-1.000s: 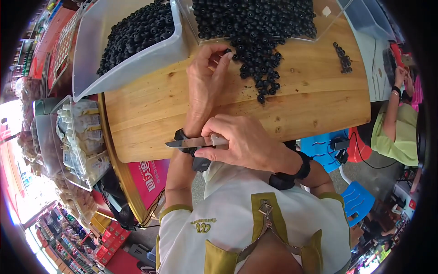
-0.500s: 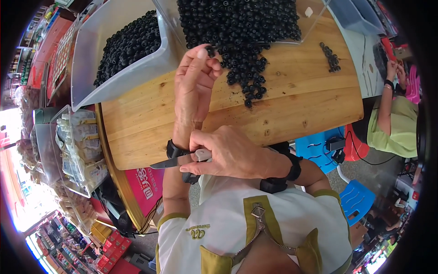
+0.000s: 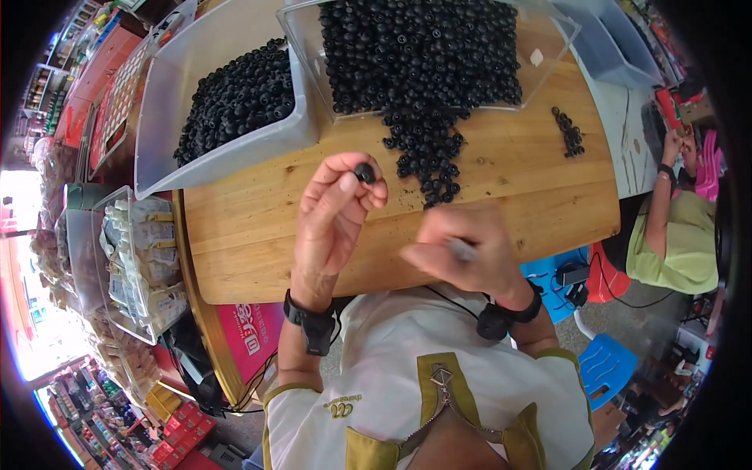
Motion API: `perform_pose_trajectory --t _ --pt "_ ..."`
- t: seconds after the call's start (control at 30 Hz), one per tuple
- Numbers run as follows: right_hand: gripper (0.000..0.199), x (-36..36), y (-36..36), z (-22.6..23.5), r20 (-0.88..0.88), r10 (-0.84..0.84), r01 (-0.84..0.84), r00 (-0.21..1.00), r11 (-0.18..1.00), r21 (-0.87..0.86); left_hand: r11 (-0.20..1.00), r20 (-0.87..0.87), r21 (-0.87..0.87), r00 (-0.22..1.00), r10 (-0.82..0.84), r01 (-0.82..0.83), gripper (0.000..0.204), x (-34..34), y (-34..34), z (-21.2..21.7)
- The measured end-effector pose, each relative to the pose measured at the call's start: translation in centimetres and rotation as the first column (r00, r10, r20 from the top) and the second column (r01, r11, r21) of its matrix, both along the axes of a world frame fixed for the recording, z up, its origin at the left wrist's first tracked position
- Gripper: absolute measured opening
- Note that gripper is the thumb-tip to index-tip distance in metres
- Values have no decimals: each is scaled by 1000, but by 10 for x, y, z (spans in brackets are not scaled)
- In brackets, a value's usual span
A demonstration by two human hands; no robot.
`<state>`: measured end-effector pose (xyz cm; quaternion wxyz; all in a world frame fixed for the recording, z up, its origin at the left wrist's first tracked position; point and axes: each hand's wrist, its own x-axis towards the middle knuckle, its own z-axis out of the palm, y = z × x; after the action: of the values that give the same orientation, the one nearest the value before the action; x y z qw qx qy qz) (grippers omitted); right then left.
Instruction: The person picks up black plastic parts from a pile, trims them with a knife, and places them into a container. After wiping their arm and the knife with a cloth, they resume trimming the parts and sorting them into the container.
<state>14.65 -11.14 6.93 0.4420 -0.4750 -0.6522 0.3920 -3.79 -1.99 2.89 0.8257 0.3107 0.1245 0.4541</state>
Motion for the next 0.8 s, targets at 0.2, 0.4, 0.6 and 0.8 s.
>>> perform_pose_trajectory --t 0.2,0.4,0.6,0.8 --pt "19 67 -8 62 28 637 -503 771 581 640 995 -196 101 980 22 -2 24 -3 -16 23" --pt "19 33 -42 101 -596 510 243 620 597 765 983 -257 181 966 39 8 24 0 -29 21" --pt "17 37 -36 105 -574 435 218 693 633 743 984 -283 175 959 33 18 25 0 -41 21" --pt "15 25 -32 104 -464 441 51 768 681 730 978 -273 207 960 58 0 21 -7 -50 24"
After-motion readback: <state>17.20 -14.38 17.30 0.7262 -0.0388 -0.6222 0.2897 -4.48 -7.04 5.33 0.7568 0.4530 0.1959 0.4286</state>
